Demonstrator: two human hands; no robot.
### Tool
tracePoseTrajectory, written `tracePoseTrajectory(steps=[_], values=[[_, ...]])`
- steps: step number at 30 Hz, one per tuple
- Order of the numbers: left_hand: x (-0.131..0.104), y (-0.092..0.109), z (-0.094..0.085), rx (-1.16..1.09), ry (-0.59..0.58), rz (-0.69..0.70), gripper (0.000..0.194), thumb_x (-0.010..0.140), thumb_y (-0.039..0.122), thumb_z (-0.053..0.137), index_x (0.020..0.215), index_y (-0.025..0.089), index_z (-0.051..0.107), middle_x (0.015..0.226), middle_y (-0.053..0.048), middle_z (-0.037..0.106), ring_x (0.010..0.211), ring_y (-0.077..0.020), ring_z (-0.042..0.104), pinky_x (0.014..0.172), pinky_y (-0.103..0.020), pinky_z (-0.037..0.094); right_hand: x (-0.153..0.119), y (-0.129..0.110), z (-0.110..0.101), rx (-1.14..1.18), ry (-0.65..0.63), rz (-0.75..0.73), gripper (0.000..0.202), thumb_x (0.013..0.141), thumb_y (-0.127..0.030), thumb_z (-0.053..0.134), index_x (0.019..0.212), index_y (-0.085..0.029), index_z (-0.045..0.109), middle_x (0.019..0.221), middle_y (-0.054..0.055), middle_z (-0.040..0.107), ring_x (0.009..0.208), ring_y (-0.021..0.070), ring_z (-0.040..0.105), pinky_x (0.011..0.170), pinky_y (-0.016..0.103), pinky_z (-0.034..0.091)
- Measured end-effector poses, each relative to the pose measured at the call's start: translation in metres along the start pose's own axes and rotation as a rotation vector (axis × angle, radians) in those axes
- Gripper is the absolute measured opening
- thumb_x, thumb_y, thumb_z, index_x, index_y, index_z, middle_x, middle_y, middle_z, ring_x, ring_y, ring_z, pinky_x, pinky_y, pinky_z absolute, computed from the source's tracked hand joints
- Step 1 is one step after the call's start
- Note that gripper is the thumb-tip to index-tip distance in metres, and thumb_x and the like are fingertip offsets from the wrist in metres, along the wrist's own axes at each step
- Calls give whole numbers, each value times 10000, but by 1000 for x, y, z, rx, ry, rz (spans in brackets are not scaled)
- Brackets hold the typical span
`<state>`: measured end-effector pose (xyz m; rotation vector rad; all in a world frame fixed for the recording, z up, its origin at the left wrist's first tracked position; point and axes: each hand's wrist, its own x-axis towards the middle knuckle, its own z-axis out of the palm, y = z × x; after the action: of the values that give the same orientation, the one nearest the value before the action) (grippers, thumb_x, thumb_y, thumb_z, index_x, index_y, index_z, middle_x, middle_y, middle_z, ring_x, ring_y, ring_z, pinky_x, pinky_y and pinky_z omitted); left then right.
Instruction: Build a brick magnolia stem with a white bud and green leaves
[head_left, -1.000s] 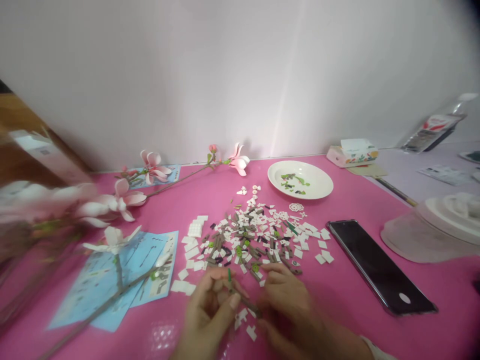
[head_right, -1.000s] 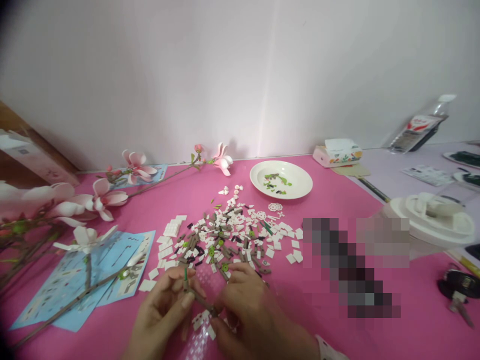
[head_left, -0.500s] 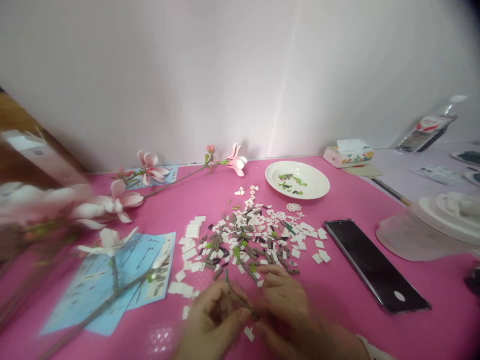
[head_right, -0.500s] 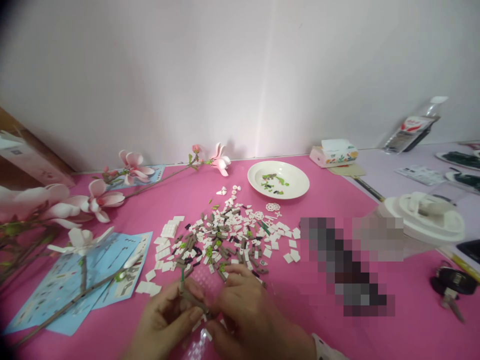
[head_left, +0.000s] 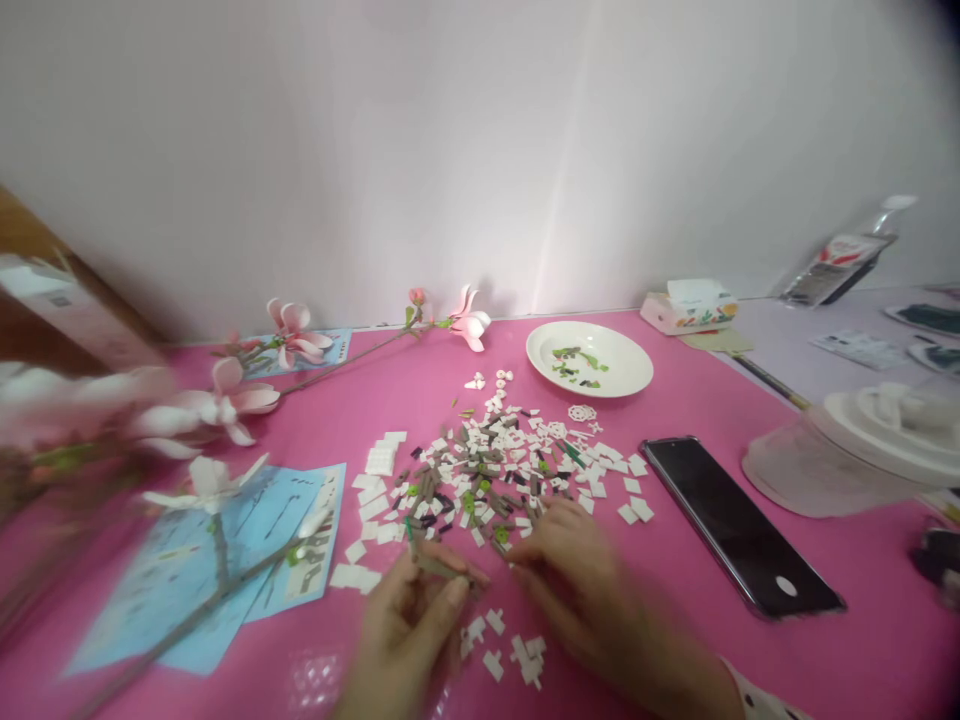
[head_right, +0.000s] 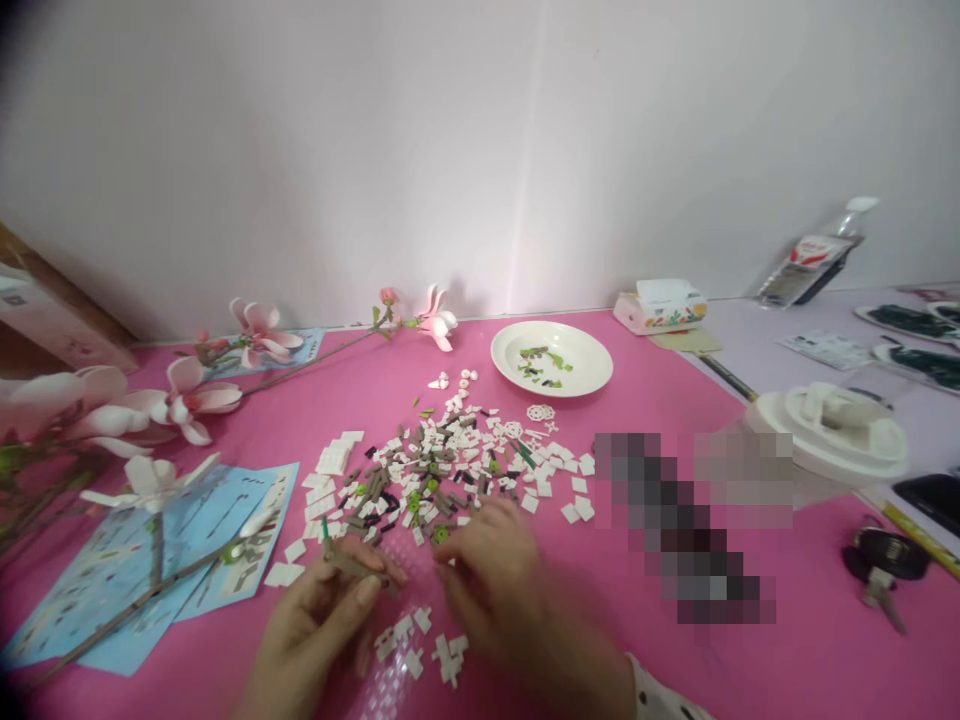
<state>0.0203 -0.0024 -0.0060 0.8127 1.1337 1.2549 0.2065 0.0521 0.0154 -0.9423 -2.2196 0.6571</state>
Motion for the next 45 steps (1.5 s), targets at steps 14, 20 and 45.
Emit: tracePoseTrajectory(steps=[14,20,45], values=[[4,5,2,-96,82,75,164,821,328,678,878,199,595,802,13,657,354,-16,432,373,-163,335,-1,29,4,-407,117,68,280,850,-151,499,1108,-170,606,1200,148,541,1272,349,378,1021,597,336],[4,5,1,-85,73,86,130,823,308,678,869,201,621,807,16,656,365,-22,441,390,-182,350,-4,31,7,-534,38,140,386,843,-288,563,1198,-139,581,1338,181,498,1342,388,319,1047,626,320],[1,11,7,-132,136,22,212,756,329,747,854,196,614,767,23,660,373,-25,417,400,-175,359,2,18,-3,-357,22,171,177,901,-139,462,901,-182,634,1174,129,571,1197,303,465,1024,564,368]])
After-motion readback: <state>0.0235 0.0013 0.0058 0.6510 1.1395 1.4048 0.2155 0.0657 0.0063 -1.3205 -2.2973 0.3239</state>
